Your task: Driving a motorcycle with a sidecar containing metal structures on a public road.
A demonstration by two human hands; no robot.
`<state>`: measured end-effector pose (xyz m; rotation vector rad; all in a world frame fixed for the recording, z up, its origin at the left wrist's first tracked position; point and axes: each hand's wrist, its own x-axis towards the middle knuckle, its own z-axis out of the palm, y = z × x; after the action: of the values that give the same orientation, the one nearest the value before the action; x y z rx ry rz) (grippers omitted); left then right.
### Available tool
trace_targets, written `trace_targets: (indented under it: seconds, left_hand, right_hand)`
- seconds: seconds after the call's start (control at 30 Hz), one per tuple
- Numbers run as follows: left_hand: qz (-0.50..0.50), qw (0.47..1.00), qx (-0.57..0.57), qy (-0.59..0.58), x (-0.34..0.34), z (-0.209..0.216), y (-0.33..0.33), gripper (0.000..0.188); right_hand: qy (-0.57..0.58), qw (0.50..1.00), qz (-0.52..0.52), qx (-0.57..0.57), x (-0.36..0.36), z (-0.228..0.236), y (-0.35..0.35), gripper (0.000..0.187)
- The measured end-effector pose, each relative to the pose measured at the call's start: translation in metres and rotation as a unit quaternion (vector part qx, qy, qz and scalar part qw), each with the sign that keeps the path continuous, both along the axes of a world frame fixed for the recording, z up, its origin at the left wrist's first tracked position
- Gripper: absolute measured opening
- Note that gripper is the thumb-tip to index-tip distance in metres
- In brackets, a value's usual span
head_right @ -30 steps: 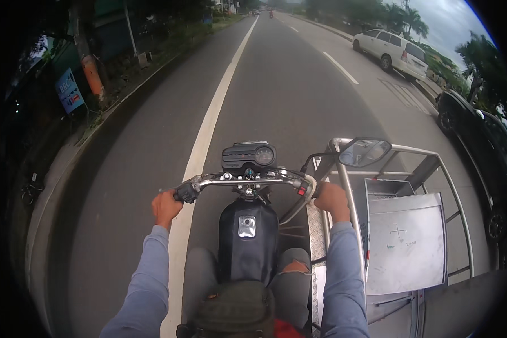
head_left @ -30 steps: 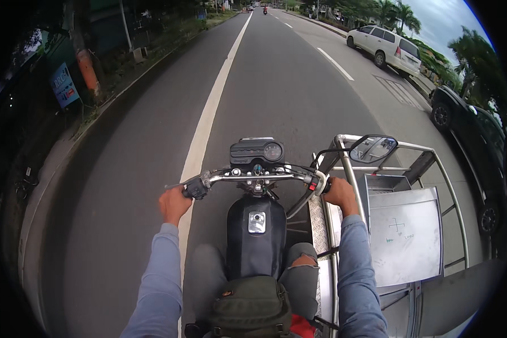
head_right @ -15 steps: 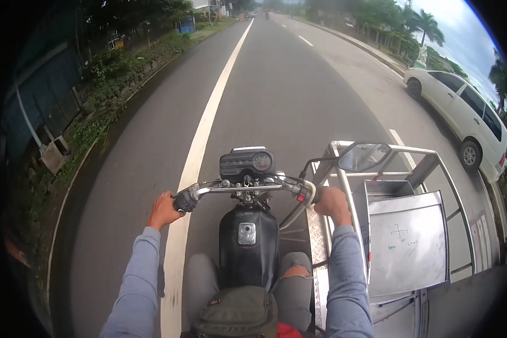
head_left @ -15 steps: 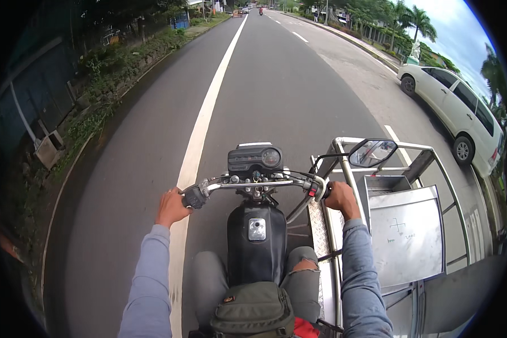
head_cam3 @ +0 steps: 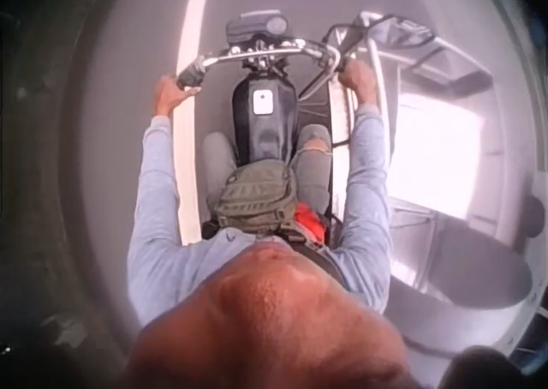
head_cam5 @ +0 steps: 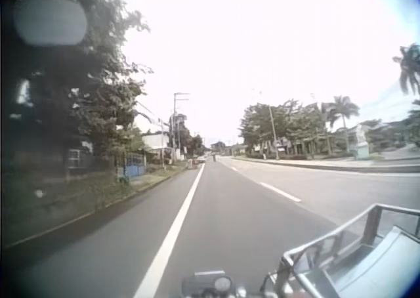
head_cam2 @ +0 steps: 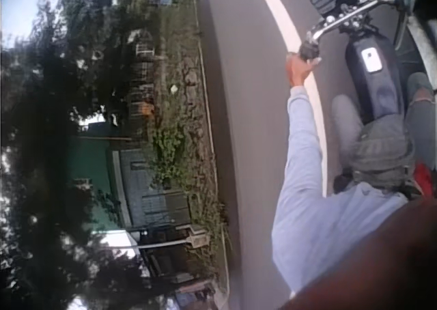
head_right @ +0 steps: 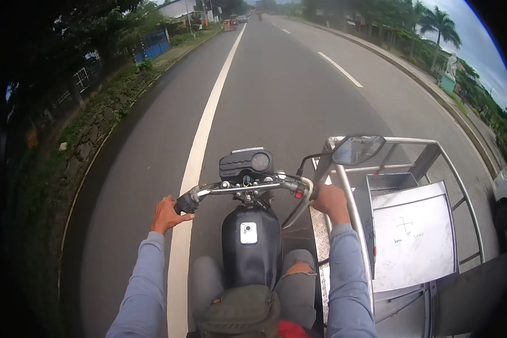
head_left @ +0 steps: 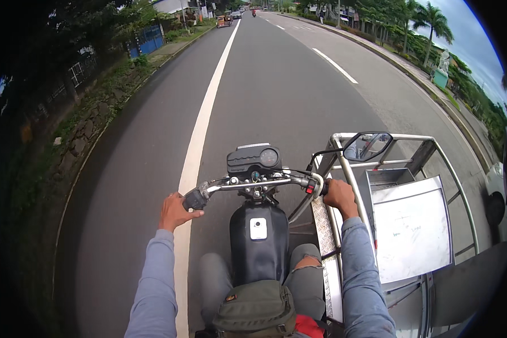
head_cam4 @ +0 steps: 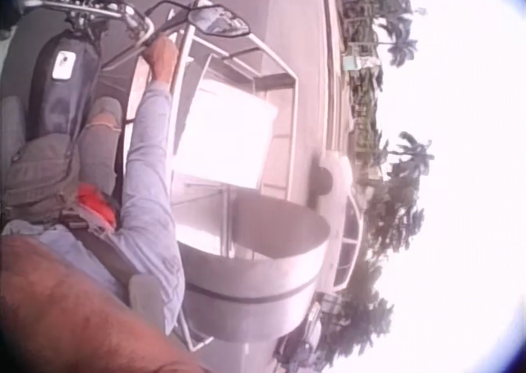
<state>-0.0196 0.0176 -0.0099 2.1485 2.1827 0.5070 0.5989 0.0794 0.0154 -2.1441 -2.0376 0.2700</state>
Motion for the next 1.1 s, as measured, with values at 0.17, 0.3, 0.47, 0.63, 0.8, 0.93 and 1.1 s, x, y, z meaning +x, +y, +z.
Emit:
trace_targets:
  seconds: [0.17,0.3,0.47,0.63,0.8,0.93,1.1]
  left_hand:
    - [0.013,0.999,0.007,0.034,0.02,0.008,-0.001,0.089]
    - [0.032,0.997,0.039,0.053,0.018,0.005,-0.007,0.078]
    - [0.022,0.996,0.074,0.054,0.019,-0.004,-0.008,0.075]
    - [0.046,0.997,0.023,0.065,0.025,0.008,-0.008,0.078]
    - [0.042,0.997,0.038,0.057,0.021,0.006,-0.008,0.077]
    - [0.014,0.999,0.017,0.046,0.017,0.012,-0.008,0.073]
    - [0.034,0.999,-0.012,-0.003,0.014,0.012,-0.009,0.053]
  right_hand:
    - [-0.005,1.0,-0.001,0.02,0.009,-0.004,0.003,0.041]
    - [0.001,0.999,-0.007,0.036,0.0,-0.008,0.004,0.044]
    - [-0.007,0.998,0.003,0.059,0.007,-0.013,0.003,0.037]
    - [-0.017,0.998,0.004,0.06,0.005,-0.008,0.002,0.042]
    - [-0.035,0.997,0.01,0.071,0.0,-0.013,-0.001,0.047]
    - [-0.031,0.997,0.004,0.065,0.005,-0.014,-0.001,0.047]
    - [-0.04,0.995,0.01,0.089,0.001,-0.012,0.003,0.045]
